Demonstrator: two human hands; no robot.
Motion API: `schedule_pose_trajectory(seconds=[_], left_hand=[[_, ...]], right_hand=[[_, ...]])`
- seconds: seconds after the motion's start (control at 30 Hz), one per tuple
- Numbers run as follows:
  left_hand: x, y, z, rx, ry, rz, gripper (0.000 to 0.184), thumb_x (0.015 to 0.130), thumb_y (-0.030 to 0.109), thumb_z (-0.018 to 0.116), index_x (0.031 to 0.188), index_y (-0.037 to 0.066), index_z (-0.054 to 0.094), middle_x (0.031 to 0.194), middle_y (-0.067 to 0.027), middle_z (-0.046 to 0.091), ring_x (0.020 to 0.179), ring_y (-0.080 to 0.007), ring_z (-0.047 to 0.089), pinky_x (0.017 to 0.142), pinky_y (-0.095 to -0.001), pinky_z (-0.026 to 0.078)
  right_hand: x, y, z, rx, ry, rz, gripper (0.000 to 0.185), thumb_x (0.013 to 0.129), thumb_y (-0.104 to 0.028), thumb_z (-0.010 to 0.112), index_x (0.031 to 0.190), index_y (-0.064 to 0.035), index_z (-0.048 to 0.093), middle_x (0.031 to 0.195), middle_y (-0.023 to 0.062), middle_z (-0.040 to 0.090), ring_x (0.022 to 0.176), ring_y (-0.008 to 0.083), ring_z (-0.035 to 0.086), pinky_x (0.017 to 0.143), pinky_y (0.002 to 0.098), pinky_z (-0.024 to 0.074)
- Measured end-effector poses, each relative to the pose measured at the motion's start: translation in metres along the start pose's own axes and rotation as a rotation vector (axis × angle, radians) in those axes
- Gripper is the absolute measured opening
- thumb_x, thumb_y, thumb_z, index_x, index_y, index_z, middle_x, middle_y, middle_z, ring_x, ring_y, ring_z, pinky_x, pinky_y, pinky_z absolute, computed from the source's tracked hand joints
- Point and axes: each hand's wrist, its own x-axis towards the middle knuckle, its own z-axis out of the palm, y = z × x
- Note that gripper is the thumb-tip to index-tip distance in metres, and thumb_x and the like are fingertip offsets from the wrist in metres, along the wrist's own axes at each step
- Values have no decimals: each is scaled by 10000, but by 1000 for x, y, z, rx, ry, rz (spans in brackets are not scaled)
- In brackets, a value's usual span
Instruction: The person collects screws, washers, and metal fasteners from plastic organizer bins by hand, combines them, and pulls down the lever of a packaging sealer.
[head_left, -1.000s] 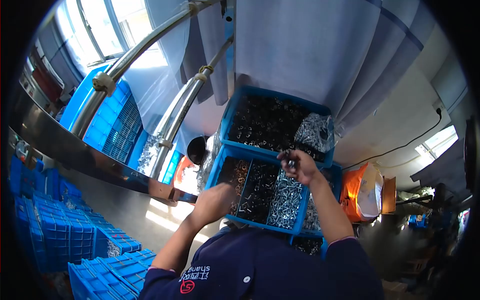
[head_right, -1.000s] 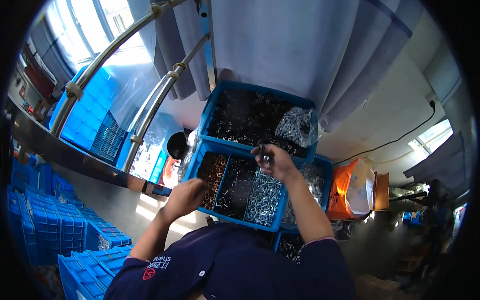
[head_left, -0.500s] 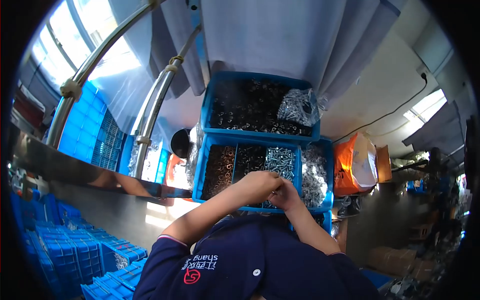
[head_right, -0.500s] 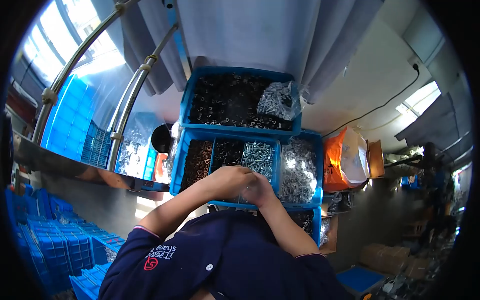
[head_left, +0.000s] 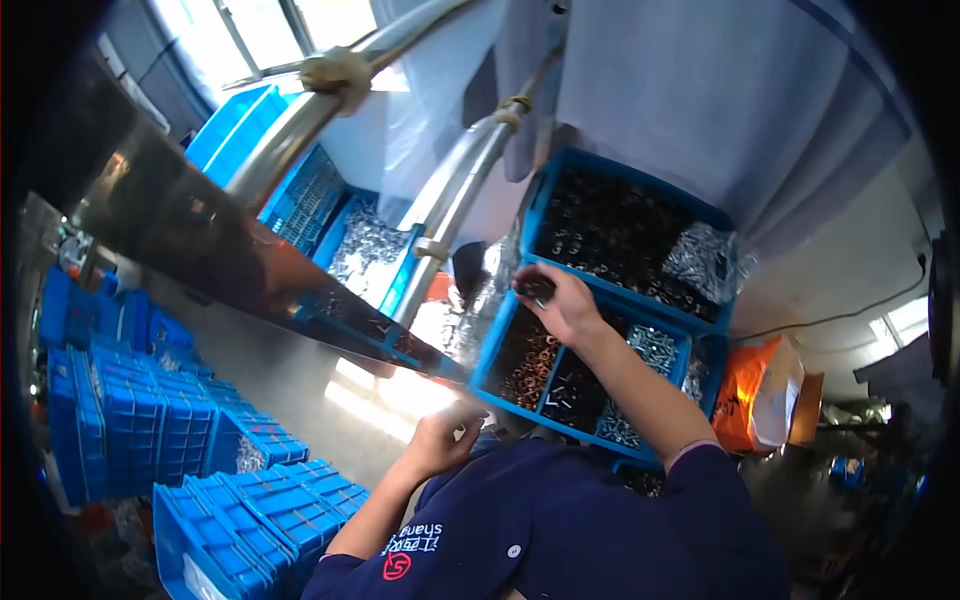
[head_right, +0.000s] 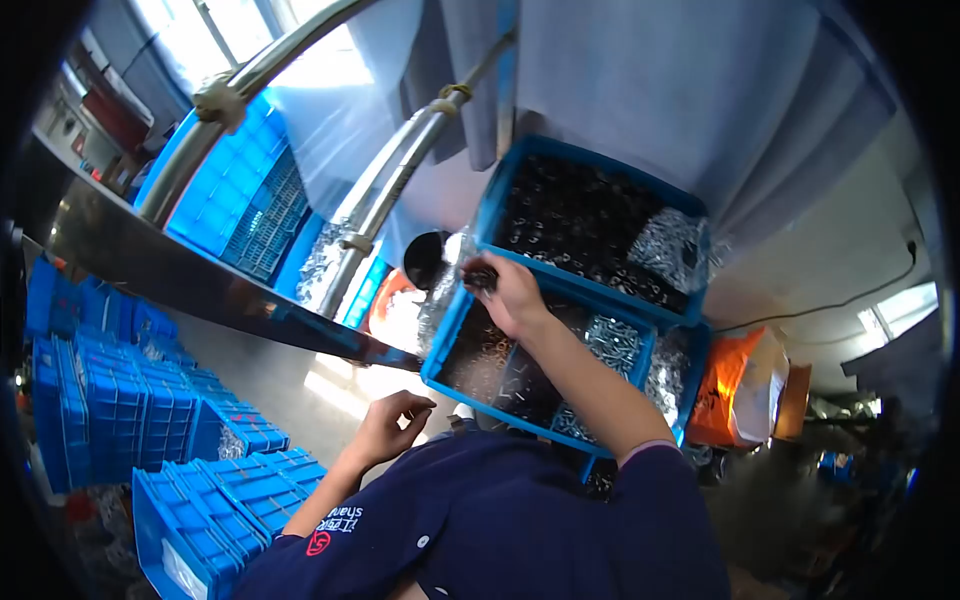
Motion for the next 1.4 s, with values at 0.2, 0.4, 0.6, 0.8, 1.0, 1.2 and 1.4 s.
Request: schedule_pose_trajectory(seconds=[0.2, 0.4, 0.6, 0.8, 1.0, 1.2, 1.4], left_hand=[[-1, -41, 11, 485, 57, -136, 611, 799, 53, 622, 1377, 142, 449, 801, -137, 643, 675, -312, 635, 594, -420, 511], [9, -61, 14, 683, -166, -215, 792, 790, 119, 605, 1490, 195, 243, 875, -169, 654, 675, -377, 628, 590, -489, 505], [19, -69, 19, 595, -242, -335, 783, 774, 80, 596, 1481, 197, 279, 1176, -214, 610, 840, -406, 651, 697, -500, 521], [8, -33, 10, 144, 18, -2, 454, 805, -11, 592, 1254, 32, 545, 589, -102, 588, 495, -309, 565, 514, -375, 462], [82, 16, 40, 325, -76, 378, 294, 762, -42, 584, 1050, 8, 610, 894, -157, 595, 800, -301, 611, 665, -392, 504], [136, -38, 101, 873, -458, 221, 93, 721, 30, 614, 806, 22, 649, 901, -192, 635, 835, -335, 660, 692, -404, 562], [129, -34, 78, 753, -528, 189, 89, 763, 75, 598, 764, 35, 678, 798, -185, 651, 775, -354, 664, 649, -432, 536]], right_hand=[[98, 34, 62, -1195, -40, -445, 378, 966, -334, 501, 931, 16, 641, 881, 146, 658, 804, 214, 629, 742, 374, 482], [8, -33, 80, -531, -133, -681, 325, 1000, -290, 486, 1062, 7, 605, 1042, 68, 621, 961, 141, 579, 873, 285, 446], [-100, -95, 14, -607, 60, -689, 281, 999, -244, 471, 1006, -8, 624, 992, 63, 622, 924, 116, 583, 795, 283, 489], [-171, -55, -80, -1480, 364, -456, 220, 833, -72, 580, 1036, 2, 621, 1085, 170, 597, 1017, 296, 584, 836, 363, 497], [-207, 35, -112, -1938, 265, -383, 342, 787, 11, 559, 1123, -24, 615, 1268, 202, 510, 1166, 353, 487, 938, 409, 474], [-206, 21, -125, -1654, 225, -384, 315, 710, -51, 728, 1019, -56, 671, 1031, 144, 543, 967, 310, 577, 835, 394, 487], [-199, 4, -124, -1453, 246, -185, 200, 724, -58, 703, 915, -15, 663, 919, 163, 568, 896, 339, 586, 794, 416, 487]])
